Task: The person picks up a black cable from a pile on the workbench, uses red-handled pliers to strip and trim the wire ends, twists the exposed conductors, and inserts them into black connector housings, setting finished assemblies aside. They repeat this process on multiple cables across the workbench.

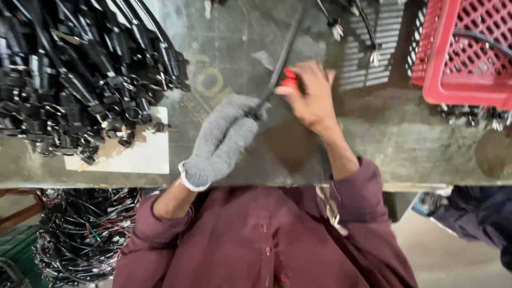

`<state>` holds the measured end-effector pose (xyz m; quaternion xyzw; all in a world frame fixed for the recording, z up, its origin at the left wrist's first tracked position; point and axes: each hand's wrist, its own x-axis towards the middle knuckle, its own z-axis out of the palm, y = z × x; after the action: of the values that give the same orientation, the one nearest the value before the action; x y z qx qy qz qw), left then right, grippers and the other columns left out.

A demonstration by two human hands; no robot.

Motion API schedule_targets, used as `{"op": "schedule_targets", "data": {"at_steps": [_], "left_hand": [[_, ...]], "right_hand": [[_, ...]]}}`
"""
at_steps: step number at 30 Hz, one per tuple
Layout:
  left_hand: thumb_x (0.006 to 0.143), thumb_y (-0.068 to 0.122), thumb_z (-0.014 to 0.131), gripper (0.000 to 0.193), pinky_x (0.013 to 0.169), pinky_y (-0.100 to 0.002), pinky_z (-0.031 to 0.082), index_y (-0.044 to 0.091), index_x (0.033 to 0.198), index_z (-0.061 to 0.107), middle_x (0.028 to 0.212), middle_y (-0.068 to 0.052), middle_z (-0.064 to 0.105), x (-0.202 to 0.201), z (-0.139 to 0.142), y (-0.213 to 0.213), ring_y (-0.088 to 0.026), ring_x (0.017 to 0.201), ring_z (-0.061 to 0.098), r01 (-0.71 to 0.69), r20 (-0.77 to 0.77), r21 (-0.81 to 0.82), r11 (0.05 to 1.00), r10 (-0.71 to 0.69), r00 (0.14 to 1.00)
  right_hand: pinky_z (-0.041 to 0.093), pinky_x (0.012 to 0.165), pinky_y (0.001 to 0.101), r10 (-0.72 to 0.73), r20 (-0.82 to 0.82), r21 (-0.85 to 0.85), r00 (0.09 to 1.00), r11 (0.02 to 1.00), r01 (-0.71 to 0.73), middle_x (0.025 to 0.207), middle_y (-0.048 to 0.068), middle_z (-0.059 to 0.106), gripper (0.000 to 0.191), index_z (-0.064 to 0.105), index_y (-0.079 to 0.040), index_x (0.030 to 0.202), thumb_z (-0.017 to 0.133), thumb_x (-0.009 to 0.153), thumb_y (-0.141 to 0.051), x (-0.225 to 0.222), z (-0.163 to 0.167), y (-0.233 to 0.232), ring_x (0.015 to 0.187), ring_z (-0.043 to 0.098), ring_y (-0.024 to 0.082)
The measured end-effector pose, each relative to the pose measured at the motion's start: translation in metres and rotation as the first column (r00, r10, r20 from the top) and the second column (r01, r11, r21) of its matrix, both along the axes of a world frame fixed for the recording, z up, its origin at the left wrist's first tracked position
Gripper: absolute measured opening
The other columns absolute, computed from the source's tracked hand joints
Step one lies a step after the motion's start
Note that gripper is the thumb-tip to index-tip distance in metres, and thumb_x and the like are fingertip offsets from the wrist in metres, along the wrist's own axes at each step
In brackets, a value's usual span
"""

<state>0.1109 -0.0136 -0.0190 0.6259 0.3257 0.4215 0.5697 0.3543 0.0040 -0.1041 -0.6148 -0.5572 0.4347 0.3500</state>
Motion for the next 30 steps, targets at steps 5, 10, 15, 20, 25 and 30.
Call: {"op": "schedule_targets", "data": {"at_steps": [5,10,15,20,25,30], "left_hand": [[0.106,0.014,0.053,0.034,0.075,-0.026,0.049,-0.002,0.137,0.053,0.102,-0.003,0.061,0.000,0.015,-0.017,-0.011,0.079,0.054,0.018,0.061,-0.271,0.962,-0.002,0.998],[0.106,0.007,0.056,0.029,0.079,-0.046,0.056,-0.011,0.128,0.052,0.103,-0.021,0.064,0.005,0.002,-0.035,-0.037,0.087,0.066,0.039,-0.388,0.794,0.607,0.457,0.801],[0.111,0.014,0.053,0.038,0.073,-0.031,0.051,-0.006,0.142,0.046,0.100,-0.007,0.062,0.006,0.005,-0.049,-0.019,0.080,0.060,-0.138,-0.222,-0.167,0.976,0.099,0.970],[0.114,0.023,0.052,0.062,0.091,-0.030,0.048,0.000,0.162,0.019,0.120,-0.010,0.055,-0.009,0.017,-0.030,-0.015,0.099,0.052,0.225,0.073,-0.154,0.962,-0.216,0.974],[0.098,0.023,0.071,0.070,0.089,-0.037,0.055,0.002,0.154,0.033,0.129,-0.020,0.060,-0.005,0.019,-0.026,-0.029,0.103,0.064,0.053,-0.306,0.014,0.998,-0.046,0.951],[0.095,0.017,0.078,0.072,0.099,-0.042,0.054,0.001,0.155,0.040,0.128,-0.019,0.063,0.010,0.004,-0.036,-0.037,0.113,0.065,-0.042,-0.451,0.202,0.979,0.131,0.883]], "right_hand": [[0.044,0.080,0.0340,0.091,-0.508,-0.152,0.857,0.969,-0.194,0.101,0.007,0.062,0.029,0.066,-0.006,0.116,0.074,0.099,-0.028,-0.012,0.027,-0.031,0.090,0.054,0.021],[0.053,0.096,0.0417,0.197,0.071,0.512,0.978,0.834,-0.205,0.119,0.020,0.066,0.023,0.057,0.000,0.110,0.070,0.094,-0.010,-0.028,0.050,-0.042,0.116,0.064,0.040],[0.052,0.069,0.0402,0.138,0.502,0.316,0.854,0.890,-0.330,0.089,0.006,0.066,0.032,0.060,-0.008,0.087,0.086,0.087,-0.027,-0.027,0.056,-0.040,0.087,0.069,0.030],[0.049,0.064,0.0407,0.228,0.485,0.340,0.844,0.840,-0.422,0.091,0.004,0.066,0.029,0.062,-0.011,0.090,0.086,0.077,-0.022,-0.017,0.054,-0.029,0.082,0.066,0.028],[0.050,0.071,0.0429,0.253,0.432,0.279,0.866,0.875,-0.395,0.095,0.010,0.061,0.036,0.060,-0.007,0.100,0.083,0.074,-0.018,-0.016,0.049,-0.038,0.091,0.062,0.033],[0.049,0.069,0.0417,0.198,0.405,0.253,0.893,0.914,-0.318,0.093,0.009,0.061,0.036,0.057,-0.007,0.097,0.083,0.075,-0.019,-0.026,0.046,-0.053,0.089,0.063,0.030]]}}
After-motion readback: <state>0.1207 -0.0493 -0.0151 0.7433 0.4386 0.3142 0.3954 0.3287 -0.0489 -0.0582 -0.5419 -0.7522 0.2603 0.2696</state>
